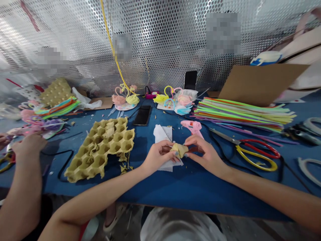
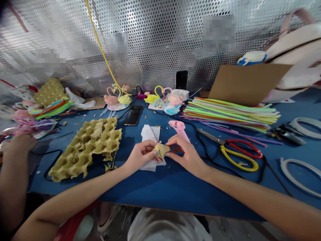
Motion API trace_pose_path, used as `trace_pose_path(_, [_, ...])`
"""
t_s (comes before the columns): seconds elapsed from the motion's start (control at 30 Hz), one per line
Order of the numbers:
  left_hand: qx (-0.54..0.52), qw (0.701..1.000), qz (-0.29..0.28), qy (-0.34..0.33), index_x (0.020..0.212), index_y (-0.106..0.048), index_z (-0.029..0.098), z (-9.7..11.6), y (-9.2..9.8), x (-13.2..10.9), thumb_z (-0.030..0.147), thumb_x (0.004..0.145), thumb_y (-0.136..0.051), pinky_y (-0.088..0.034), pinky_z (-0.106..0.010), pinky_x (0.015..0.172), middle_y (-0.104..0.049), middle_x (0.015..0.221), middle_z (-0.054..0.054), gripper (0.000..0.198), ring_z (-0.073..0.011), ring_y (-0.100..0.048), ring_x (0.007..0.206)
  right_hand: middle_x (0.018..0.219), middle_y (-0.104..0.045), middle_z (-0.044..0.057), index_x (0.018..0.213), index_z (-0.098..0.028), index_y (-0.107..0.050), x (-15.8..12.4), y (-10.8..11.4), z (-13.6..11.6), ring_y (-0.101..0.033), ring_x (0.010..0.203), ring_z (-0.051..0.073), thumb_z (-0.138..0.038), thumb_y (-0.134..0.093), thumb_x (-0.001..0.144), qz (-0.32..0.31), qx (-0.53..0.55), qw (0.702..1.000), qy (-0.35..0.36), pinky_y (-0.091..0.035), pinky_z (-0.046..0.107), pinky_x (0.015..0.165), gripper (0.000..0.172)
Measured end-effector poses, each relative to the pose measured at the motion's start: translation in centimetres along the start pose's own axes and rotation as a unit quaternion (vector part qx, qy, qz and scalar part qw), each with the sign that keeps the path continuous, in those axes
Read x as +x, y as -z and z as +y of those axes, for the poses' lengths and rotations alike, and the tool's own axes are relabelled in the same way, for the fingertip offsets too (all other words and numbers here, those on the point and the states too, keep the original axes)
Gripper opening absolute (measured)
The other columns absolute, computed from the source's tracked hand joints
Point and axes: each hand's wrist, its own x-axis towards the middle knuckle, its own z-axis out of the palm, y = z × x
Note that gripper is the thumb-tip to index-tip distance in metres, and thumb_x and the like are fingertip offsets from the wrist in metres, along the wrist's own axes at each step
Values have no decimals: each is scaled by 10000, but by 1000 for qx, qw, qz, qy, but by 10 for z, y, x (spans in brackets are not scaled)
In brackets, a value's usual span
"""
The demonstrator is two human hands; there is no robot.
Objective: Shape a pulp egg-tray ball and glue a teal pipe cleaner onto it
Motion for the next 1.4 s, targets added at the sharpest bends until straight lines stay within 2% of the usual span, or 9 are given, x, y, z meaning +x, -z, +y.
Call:
trace_pose_path(0.17, [21,1000,7,-19,1015,-636,162,-1,1,1,456,783,-814,-581,-298,624,-736,814,-52,414,-178,-720,654,1116,-590,70,1093,-274,-617,1,-2,1,-635,999,217,-334,-683,930,-2,-12,1000,3,-624,342,775,186])
trace_pose_path(0.3, [53,995,20,-78,1052,-631,174,-3,6,9,417,741,-851,-581,-288,725,-698,939,-63,452,-181,-699,829,1122,-558,71,1144,-282,-592,3,0,-2,-618,906,198,-332,-688,927,22,-59,998,13,-594,317,682,243])
trace_pose_path(0.43, [59,990,59,-114,1069,-598,199,-6,15,15,343,752,-841,-567,-246,701,-648,1004,-46,424,-153,-655,851,1037,-503,44,1128,-280,-536,7,14,0,-539,732,160,-341,-708,904,106,-127,985,42,-529,334,632,289])
trace_pose_path(0.5, [56,989,75,-117,1096,-583,209,-6,17,15,312,786,-804,-567,-240,665,-633,1052,-48,395,-147,-640,843,1051,-487,51,1098,-269,-502,9,23,7,-534,788,186,-359,-718,884,165,-191,966,47,-528,372,705,318])
trace_pose_path(0.57, [63,987,92,-119,1122,-580,215,-4,18,14,287,802,-777,-571,-244,673,-623,1095,-55,382,-153,-639,871,1086,-486,68,1123,-258,-457,11,31,16,-551,866,221,-386,-741,851,193,-252,948,26,-535,416,780,413])
trace_pose_path(0.7, [102,981,118,-118,1133,-603,213,2,16,10,243,804,-753,-563,-251,750,-631,1158,-69,363,-164,-643,937,1188,-527,126,1232,-222,-381,14,38,34,-629,1005,292,-394,-744,827,111,-307,945,-32,-565,452,830,570])
trace_pose_path(0.87, [125,976,137,-118,1138,-627,214,5,16,9,243,810,-750,-564,-274,784,-623,1196,-79,352,-145,-632,871,1100,-630,123,1133,-217,-430,13,38,38,-688,983,315,-339,-624,920,30,-350,935,-55,-556,423,800,313])
trace_pose_path(1.13, [118,979,131,-102,1143,-620,215,3,16,7,226,821,-740,-576,-292,817,-642,1179,-83,344,-158,-646,912,938,-693,130,1086,-207,-429,12,37,29,-712,816,327,-406,-476,1001,-7,-436,895,-88,-457,347,620,221])
trace_pose_path(1.4, [92,981,124,-113,1138,-624,213,1,17,9,216,809,-753,-579,-281,829,-631,1192,-78,354,-145,-650,916,779,-669,83,1028,-232,-376,16,41,23,-684,684,304,-427,-417,1010,-12,-399,906,-141,-384,318,558,200])
